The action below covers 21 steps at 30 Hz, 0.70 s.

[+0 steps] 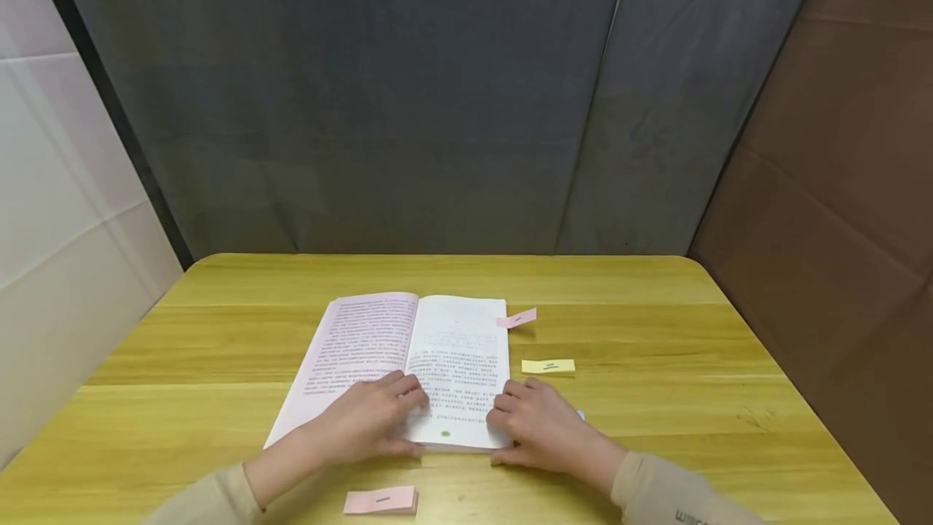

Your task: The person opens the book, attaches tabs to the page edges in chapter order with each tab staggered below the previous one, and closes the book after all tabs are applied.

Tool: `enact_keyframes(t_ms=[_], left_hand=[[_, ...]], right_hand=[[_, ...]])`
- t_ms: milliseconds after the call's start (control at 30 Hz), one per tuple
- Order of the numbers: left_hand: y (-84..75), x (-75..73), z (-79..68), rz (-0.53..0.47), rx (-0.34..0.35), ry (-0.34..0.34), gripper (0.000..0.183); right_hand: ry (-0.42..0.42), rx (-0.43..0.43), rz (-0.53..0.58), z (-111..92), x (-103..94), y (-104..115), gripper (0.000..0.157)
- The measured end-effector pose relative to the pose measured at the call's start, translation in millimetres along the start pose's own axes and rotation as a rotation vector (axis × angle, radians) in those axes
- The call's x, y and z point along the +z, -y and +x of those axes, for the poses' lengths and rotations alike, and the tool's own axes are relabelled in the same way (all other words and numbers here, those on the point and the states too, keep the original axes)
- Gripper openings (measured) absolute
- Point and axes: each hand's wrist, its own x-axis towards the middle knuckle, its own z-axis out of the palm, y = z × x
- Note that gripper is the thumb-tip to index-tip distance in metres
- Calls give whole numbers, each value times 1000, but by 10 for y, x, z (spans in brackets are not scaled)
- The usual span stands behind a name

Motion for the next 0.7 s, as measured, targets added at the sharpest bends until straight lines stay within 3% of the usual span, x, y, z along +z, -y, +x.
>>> enact_keyframes(t_ms=[433, 600, 700], left_hand=[[71, -44, -54, -162, -43, -16, 50], [74, -74, -99, -151, -28, -40, 45], [69, -94, -124, -110, 16, -93, 39]], right_hand=[[-43, -4, 12, -31, 12, -13, 43], [-67, -8, 29, -38, 9, -12, 44], [-81, -12, 32, -39, 14, -16, 43]])
